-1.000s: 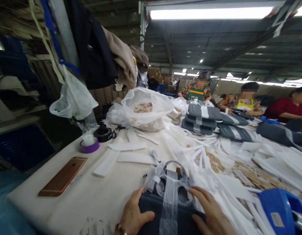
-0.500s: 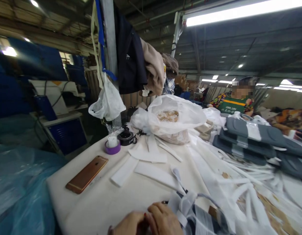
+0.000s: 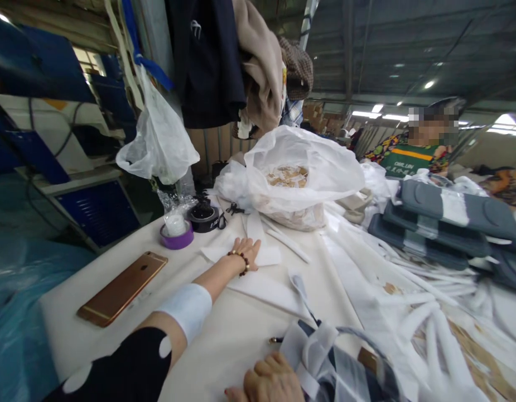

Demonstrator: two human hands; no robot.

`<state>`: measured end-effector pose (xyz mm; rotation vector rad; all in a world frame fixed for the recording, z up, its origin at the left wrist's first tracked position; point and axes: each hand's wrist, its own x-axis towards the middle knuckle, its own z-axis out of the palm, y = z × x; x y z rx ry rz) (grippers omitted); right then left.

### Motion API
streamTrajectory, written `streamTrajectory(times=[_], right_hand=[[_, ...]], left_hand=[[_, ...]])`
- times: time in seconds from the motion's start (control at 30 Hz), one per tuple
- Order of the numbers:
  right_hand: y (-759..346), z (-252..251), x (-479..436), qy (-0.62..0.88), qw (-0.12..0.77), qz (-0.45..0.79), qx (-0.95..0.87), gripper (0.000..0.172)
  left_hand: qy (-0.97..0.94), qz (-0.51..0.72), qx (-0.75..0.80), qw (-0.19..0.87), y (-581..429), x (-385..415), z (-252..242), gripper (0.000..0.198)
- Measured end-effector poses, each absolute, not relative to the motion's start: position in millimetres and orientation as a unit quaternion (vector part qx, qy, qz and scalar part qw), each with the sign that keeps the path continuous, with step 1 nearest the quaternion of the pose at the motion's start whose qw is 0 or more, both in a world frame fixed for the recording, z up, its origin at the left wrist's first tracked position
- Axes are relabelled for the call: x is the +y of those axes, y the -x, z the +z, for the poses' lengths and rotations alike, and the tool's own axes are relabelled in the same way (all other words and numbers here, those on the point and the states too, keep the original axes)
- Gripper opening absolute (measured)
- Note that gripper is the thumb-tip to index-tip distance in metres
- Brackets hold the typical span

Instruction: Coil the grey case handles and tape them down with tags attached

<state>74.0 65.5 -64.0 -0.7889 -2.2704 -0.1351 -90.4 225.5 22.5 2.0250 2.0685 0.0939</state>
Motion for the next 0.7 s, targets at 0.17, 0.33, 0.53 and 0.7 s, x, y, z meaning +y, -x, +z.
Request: streamTrajectory(times=[0.17, 0.33, 0.53, 0.7], right_hand=[[-79.9, -39.0, 64.7, 0.304, 0.307, 0.008, -0.902, 0.047], [-90.2, -20.1, 61.0, 0.304, 0.264, 0.022, -0.915, 0.057], [-104.3, 0.6, 61.3, 0.290, 0.211, 0.023, -0.933, 0.061], [-110.8, 1.3, 62.4, 0.273, 0.199, 0.030, -0.941, 0.052]], left_hand=[[-0.700, 0.035, 0.705, 0.109, 94.9, 206.3, 53.3, 0.019], [-0.690, 0.099, 0.710, 0.096, 97.0, 151.0, 80.5, 0.012], [-0.602, 0.300, 0.704, 0.227, 101.0, 84.5, 64.9, 0.039], [-0.505, 0.389, 0.658, 0.401, 96.1, 59.4, 38.6, 0.033]])
